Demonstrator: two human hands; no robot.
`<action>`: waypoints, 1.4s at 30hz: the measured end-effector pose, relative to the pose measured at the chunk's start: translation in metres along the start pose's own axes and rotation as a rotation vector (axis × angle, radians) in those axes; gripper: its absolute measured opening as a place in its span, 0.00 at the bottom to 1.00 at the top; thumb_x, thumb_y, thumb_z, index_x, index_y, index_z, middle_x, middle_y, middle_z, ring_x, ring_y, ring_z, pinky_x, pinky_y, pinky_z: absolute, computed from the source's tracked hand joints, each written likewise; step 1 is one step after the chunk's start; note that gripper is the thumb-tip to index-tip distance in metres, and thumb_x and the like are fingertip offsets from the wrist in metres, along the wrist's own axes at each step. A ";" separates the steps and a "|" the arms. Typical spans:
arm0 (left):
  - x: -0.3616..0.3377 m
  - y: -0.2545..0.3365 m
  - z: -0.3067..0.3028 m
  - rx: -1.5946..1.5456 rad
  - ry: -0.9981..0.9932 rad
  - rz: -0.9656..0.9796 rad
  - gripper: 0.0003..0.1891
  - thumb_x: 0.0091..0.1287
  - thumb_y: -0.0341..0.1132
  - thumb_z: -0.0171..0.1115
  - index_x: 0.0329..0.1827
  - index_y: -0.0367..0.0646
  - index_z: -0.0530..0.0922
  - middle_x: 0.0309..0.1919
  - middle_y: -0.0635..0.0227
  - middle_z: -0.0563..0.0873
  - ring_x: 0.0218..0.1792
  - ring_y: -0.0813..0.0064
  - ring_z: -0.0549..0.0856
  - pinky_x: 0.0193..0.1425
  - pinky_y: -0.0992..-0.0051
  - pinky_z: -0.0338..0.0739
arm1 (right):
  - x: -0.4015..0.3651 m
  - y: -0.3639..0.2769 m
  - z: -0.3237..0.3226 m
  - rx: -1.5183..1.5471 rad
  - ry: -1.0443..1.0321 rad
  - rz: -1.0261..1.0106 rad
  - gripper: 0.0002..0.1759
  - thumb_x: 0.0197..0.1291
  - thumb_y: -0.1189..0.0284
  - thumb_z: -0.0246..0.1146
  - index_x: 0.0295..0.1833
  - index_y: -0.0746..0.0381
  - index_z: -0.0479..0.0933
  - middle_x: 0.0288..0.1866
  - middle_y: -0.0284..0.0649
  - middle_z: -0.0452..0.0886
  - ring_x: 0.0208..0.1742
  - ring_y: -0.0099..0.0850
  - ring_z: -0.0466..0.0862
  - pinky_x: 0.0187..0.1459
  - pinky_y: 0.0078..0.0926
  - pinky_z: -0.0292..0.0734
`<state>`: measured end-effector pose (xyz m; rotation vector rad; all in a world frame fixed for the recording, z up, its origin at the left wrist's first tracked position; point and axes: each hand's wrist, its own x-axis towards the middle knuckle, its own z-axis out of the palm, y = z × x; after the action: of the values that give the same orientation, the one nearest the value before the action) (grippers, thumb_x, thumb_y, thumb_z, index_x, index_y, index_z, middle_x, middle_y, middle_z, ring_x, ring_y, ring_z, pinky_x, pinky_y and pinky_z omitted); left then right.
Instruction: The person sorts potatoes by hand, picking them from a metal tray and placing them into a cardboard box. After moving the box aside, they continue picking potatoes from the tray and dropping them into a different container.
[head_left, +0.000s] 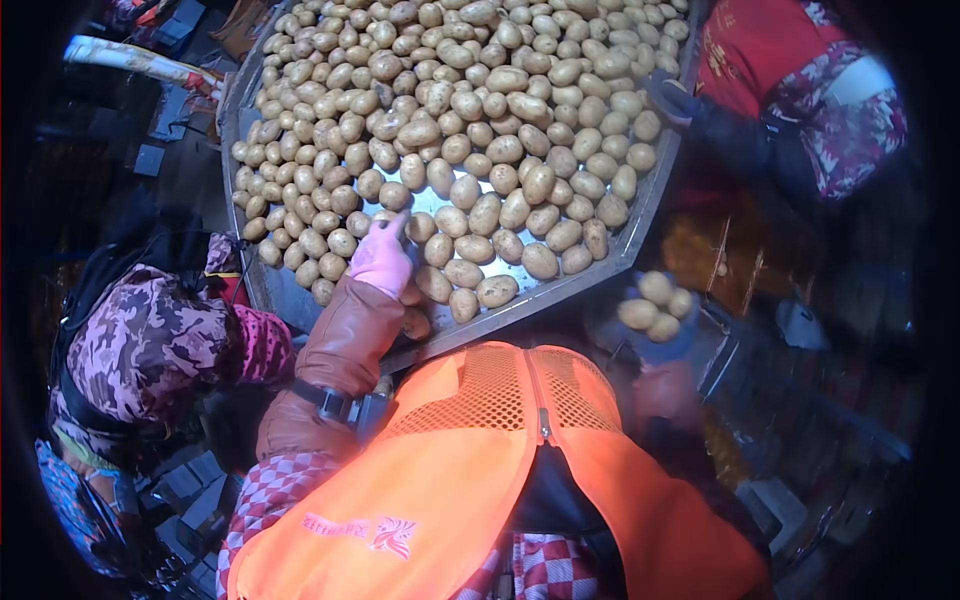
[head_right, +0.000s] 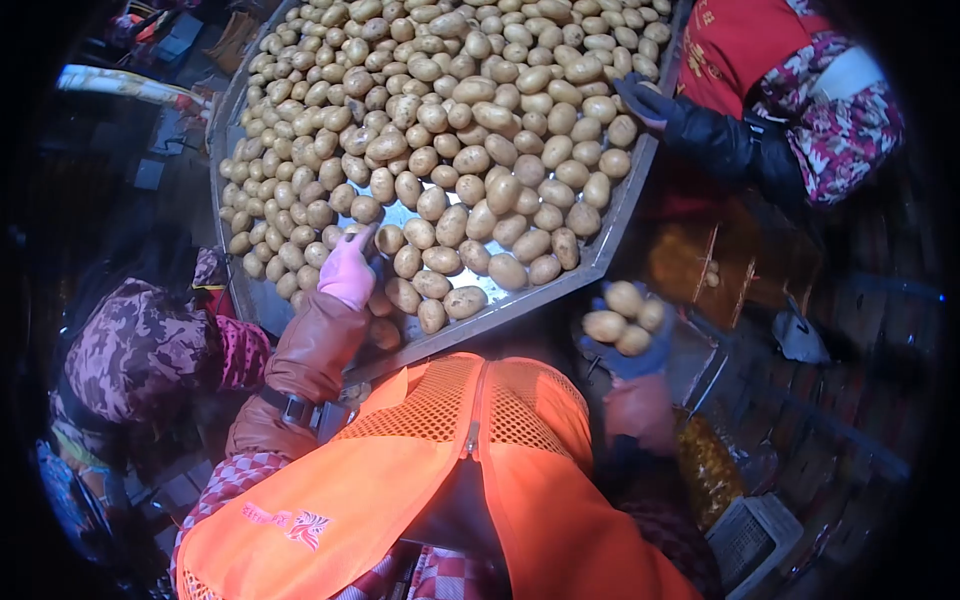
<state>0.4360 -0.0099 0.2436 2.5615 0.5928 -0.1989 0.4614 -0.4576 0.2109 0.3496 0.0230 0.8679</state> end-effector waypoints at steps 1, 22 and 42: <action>-0.004 0.004 0.000 0.097 -0.038 0.130 0.27 0.62 0.31 0.64 0.67 0.54 0.77 0.60 0.49 0.82 0.57 0.48 0.83 0.60 0.57 0.79 | -0.034 -0.013 0.022 -0.118 0.155 -0.018 0.07 0.63 0.72 0.59 0.36 0.54 0.67 0.43 0.35 0.66 0.42 0.32 0.70 0.38 0.24 0.73; 0.004 0.061 -0.031 0.218 -0.190 0.006 0.38 0.62 0.51 0.72 0.74 0.50 0.71 0.51 0.52 0.88 0.53 0.53 0.87 0.59 0.60 0.81 | 0.104 0.063 -0.041 -0.933 0.333 0.146 0.30 0.77 0.59 0.51 0.79 0.58 0.59 0.70 0.44 0.73 0.65 0.38 0.78 0.62 0.49 0.80; 0.042 0.105 0.054 0.139 0.201 0.759 0.23 0.55 0.39 0.70 0.56 0.57 0.81 0.63 0.55 0.77 0.61 0.49 0.78 0.60 0.51 0.73 | 0.038 0.027 0.013 -0.432 0.791 -0.202 0.40 0.71 0.34 0.45 0.67 0.56 0.72 0.46 0.43 0.85 0.34 0.37 0.83 0.31 0.41 0.81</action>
<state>0.5189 -0.1031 0.2322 2.7567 -0.3621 0.2909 0.4686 -0.4168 0.2365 -0.4093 0.5849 0.7404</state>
